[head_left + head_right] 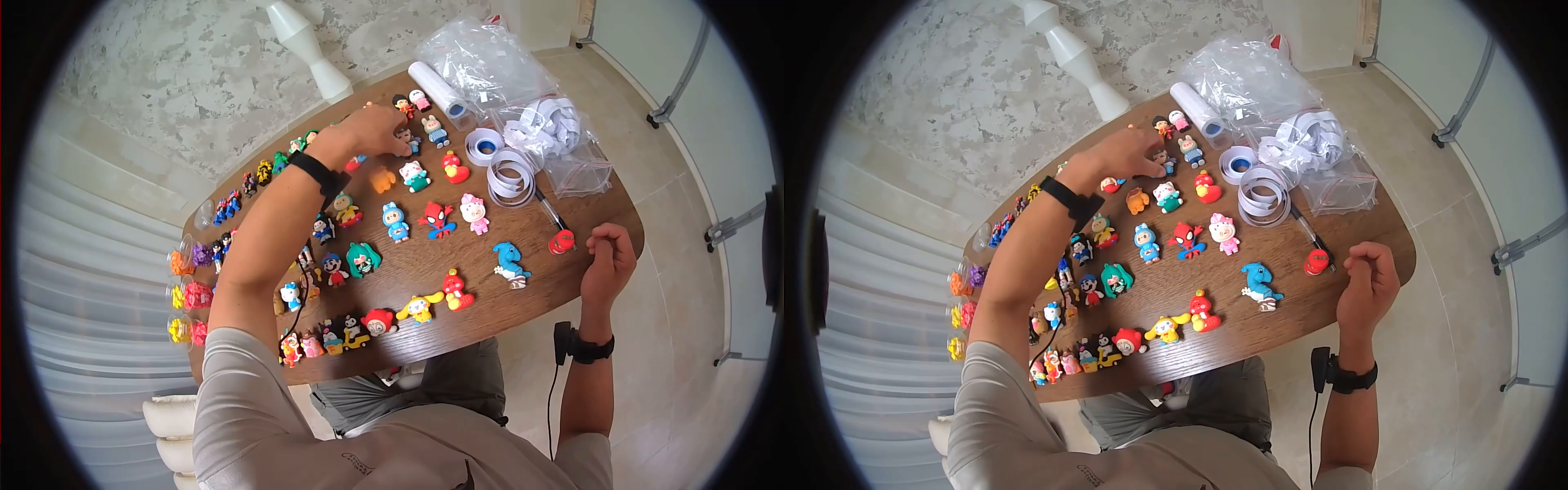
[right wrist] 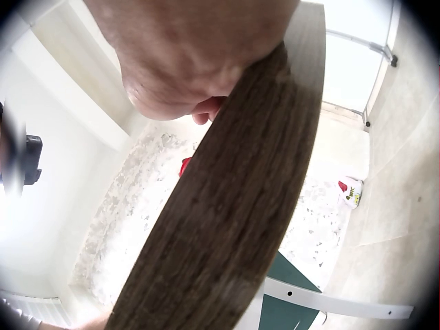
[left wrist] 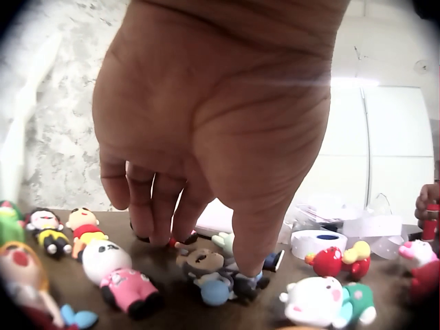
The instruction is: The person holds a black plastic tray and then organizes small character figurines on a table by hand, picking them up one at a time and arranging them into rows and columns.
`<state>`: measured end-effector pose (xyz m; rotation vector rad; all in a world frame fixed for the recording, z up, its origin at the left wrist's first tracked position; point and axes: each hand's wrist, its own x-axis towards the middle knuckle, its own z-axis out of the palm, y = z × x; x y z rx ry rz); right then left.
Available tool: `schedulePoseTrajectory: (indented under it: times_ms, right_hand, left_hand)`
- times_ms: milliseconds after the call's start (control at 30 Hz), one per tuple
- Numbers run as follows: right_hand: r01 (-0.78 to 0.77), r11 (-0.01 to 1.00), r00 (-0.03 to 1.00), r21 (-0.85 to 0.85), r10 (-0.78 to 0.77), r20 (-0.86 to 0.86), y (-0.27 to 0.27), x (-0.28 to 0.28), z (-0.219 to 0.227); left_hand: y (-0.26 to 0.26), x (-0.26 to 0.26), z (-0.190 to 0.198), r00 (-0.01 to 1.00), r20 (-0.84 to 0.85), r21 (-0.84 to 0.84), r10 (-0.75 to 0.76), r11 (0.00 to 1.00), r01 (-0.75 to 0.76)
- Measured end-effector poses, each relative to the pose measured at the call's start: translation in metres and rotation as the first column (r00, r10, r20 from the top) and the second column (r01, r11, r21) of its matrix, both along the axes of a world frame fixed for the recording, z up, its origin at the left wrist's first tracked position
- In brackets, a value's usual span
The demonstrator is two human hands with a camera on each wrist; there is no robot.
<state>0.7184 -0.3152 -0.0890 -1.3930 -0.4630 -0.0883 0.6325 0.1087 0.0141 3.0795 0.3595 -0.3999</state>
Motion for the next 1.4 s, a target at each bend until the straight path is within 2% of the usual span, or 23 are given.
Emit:
schedulePoseTrajectory:
  times_ms: [367,767,867,967,1067,1267,1400]
  right_hand:
    - [0.001,1.0,1.0,0.009,-0.001,0.014,0.0,0.002,-0.003]
    - [0.006,1.0,1.0,-0.006,-0.006,0.014,0.0,0.002,-0.003]
    - [0.004,1.0,1.0,0.01,-0.004,0.012,0.001,0.001,-0.002]
    - [0.013,1.0,1.0,-0.016,-0.013,0.015,0.001,0.001,-0.003]
    - [0.007,1.0,1.0,-0.014,-0.007,0.016,0.0,0.002,-0.004]
    - [0.005,1.0,1.0,0.0,-0.005,0.01,0.001,0.001,-0.003]
    - [0.009,1.0,1.0,-0.02,-0.009,0.016,0.0,0.002,-0.004]
  left_hand:
    - [-0.011,0.0,-0.014,0.99,0.133,-0.099,0.046,0.995,-0.033]
    - [-0.011,0.0,-0.016,0.985,0.164,-0.162,0.047,0.987,-0.02]
    - [-0.015,0.008,-0.014,0.977,0.212,-0.041,0.033,0.999,-0.025]
    - [-0.026,0.013,-0.017,0.96,0.276,0.051,-0.042,0.998,0.029]
    - [-0.038,0.021,-0.017,0.983,0.183,0.089,-0.025,0.996,0.009]
    - [-0.039,0.033,-0.022,0.988,0.157,0.073,-0.01,0.997,-0.002]
    - [-0.034,0.036,-0.033,0.968,0.25,0.052,-0.035,0.998,0.023]
